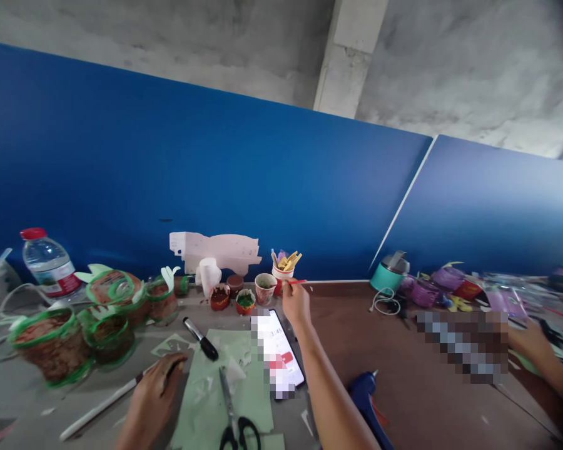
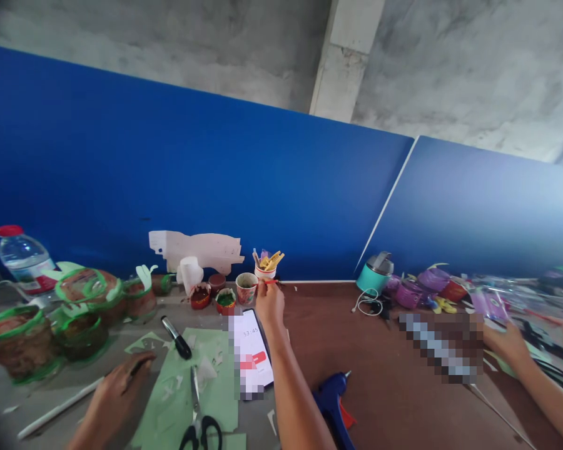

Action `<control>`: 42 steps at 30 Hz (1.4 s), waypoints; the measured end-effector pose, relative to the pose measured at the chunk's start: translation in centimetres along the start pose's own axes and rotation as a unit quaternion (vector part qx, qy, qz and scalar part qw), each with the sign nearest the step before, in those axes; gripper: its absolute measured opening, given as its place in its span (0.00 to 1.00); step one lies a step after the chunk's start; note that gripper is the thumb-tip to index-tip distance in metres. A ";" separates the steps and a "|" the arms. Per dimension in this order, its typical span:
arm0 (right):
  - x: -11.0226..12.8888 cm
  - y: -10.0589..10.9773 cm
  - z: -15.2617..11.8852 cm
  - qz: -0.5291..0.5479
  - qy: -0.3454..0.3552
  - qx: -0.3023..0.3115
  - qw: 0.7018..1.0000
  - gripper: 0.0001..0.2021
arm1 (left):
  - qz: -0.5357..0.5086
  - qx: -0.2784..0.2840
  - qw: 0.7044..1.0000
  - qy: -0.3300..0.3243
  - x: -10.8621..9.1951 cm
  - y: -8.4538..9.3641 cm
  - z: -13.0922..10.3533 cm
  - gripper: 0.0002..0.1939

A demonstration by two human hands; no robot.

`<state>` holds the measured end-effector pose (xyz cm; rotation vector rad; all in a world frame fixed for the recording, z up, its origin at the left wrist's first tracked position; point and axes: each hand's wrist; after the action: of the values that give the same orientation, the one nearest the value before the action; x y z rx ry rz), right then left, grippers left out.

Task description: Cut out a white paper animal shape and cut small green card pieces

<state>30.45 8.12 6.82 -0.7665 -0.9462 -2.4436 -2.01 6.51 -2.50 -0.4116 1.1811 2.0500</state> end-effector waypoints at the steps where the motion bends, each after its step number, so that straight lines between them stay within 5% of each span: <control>1: 0.0 0.0 0.0 -0.001 0.003 0.010 1.000 0.14 | -0.001 0.002 1.000 0.000 0.0 0.0 0.0 0.16; 23: 0.1 -0.2 -0.3 0.000 0.009 0.037 0.999 0.12 | -0.008 0.004 1.000 0.009 -0.7 0.4 0.3 0.16; 42: 1.3 1.9 0.5 -0.014 -0.004 -0.068 0.998 0.16 | -0.001 0.005 1.000 0.026 -0.9 0.7 0.3 0.14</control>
<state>30.68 6.91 8.83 -0.8135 -0.8057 -2.5525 -1.87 6.17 -1.33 -0.4634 1.2201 2.0426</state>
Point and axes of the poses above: each hand's wrist, its own z-axis towards the middle knuckle, its own y-axis out of the back of the hand, x = y × z, and after that the axes turned 11 degrees about y, right-handed
